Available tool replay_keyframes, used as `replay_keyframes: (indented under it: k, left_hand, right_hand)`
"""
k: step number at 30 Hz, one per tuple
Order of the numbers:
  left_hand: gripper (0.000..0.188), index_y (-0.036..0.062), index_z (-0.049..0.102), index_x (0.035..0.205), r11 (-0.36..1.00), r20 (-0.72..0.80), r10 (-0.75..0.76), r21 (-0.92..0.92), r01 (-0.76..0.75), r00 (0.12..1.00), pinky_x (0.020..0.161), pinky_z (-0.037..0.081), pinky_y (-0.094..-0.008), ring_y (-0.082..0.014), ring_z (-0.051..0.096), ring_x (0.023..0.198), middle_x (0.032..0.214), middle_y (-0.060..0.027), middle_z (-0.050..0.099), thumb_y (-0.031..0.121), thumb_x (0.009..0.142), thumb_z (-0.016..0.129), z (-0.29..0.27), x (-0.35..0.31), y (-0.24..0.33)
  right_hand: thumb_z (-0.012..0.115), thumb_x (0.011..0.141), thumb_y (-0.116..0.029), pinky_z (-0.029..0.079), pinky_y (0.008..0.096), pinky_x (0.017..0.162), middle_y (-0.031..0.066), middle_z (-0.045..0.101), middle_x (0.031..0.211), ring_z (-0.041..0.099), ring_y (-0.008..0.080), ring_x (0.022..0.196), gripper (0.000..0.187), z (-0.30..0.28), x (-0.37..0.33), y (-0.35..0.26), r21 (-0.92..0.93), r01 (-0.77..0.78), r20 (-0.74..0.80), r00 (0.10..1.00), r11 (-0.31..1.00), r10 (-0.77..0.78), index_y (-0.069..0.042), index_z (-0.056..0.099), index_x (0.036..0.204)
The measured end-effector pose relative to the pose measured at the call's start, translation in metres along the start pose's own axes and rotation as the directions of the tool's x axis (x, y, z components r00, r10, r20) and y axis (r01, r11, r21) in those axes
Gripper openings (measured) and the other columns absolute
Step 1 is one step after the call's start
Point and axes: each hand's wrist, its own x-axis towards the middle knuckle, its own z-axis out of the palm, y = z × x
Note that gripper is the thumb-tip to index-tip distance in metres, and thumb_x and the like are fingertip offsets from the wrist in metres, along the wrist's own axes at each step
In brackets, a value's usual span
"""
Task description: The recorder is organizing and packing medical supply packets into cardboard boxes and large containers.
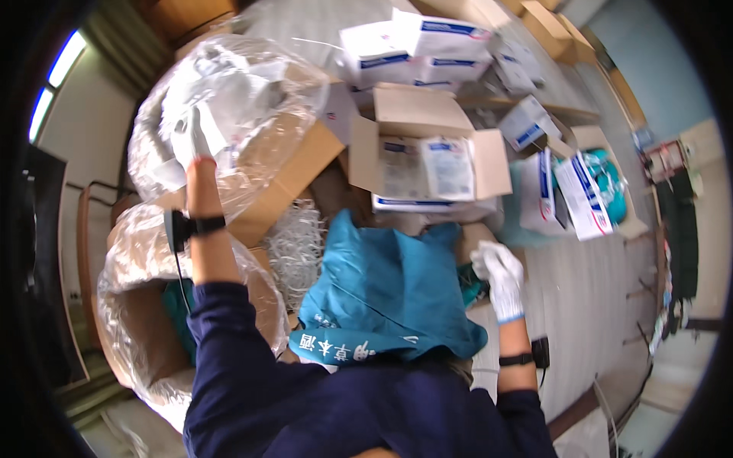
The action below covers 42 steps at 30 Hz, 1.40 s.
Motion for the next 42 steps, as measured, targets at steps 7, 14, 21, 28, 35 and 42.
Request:
replay_keyframes:
  k: [7, 14, 21, 28, 35, 42]
  left_hand:
    - [0.035, 0.0006, 0.063, 0.116, 0.934, 0.379, 0.12, 0.271, -0.234, 0.917, 0.094, 0.051, -0.0408, -0.0352, 0.065, 0.106, 0.113, -0.0197, 0.066, 0.015, 0.085, 0.07, 0.098, -0.309, 0.005]
    - [0.035, 0.007, 0.067, 0.109, 0.774, 0.628, 0.041, 0.472, -0.422, 0.777, 0.099, 0.043, -0.0417, -0.0295, 0.062, 0.11, 0.114, -0.0105, 0.068, 0.022, 0.078, 0.074, 0.106, -0.374, -0.01]
    - [0.024, 0.0071, 0.07, 0.098, 0.804, 0.576, 0.007, 0.482, -0.347, 0.817, 0.096, 0.044, -0.0412, -0.0284, 0.063, 0.107, 0.106, -0.0093, 0.07, 0.021, 0.078, 0.073, 0.107, -0.37, -0.012]
    - [0.022, 0.0072, 0.071, 0.096, 0.809, 0.569, -0.014, 0.489, -0.325, 0.822, 0.096, 0.044, -0.0414, -0.0275, 0.063, 0.106, 0.105, -0.0085, 0.071, 0.02, 0.078, 0.073, 0.109, -0.371, -0.011]
    - [0.02, 0.0074, 0.07, 0.094, 0.809, 0.56, -0.021, 0.497, -0.315, 0.828, 0.095, 0.044, -0.042, -0.0273, 0.063, 0.104, 0.103, -0.0084, 0.07, 0.02, 0.078, 0.072, 0.103, -0.37, -0.017]
    - [0.02, 0.0076, 0.07, 0.094, 0.824, 0.565, 0.0, 0.467, -0.32, 0.825, 0.096, 0.044, -0.0429, -0.0282, 0.063, 0.105, 0.103, -0.0087, 0.07, 0.02, 0.078, 0.071, 0.111, -0.369, -0.014]
  right_hand:
    - [0.065, 0.095, -0.017, 0.051, 0.0234, 0.074, 0.0104, 0.072, 0.103, 0.067, 0.0138, 0.09, 0.029, 0.05, 0.093, -0.045, -0.294, 0.154, 0.076, 0.988, 0.943, -0.137, 0.002, 0.067, 0.117]
    - [0.08, 0.071, -0.053, 0.042, 0.0437, 0.11, 0.0275, 0.048, 0.144, 0.051, 0.0392, 0.131, 0.109, 0.127, 0.199, -0.022, -0.963, -0.063, -0.1, 0.986, 0.261, -0.132, 0.0, 0.029, 0.152]
    - [0.077, 0.072, -0.034, 0.04, 0.0459, 0.112, 0.029, 0.033, 0.154, 0.043, 0.0424, 0.138, 0.111, 0.135, 0.217, -0.029, -0.974, -0.113, -0.101, 0.993, 0.198, 0.068, -0.005, 0.013, 0.158]
    - [0.078, 0.072, -0.036, 0.039, 0.0467, 0.113, 0.0296, 0.035, 0.152, 0.044, 0.0446, 0.136, 0.118, 0.137, 0.216, -0.019, -0.973, -0.138, -0.127, 0.989, 0.188, 0.07, -0.004, 0.005, 0.159]
    - [0.07, 0.078, -0.027, 0.046, 0.0467, 0.106, 0.0293, 0.047, 0.142, 0.054, 0.0427, 0.127, 0.101, 0.131, 0.21, -0.045, -0.988, 0.024, 0.04, 0.994, 0.155, 0.103, 0.001, 0.012, 0.155]
    - [0.072, 0.076, -0.021, 0.053, 0.0501, 0.089, 0.0285, 0.068, 0.107, 0.067, 0.042, 0.102, 0.041, 0.073, 0.208, -0.06, -0.975, 0.05, -0.004, 0.971, 0.217, -0.24, -0.003, 0.063, 0.111]
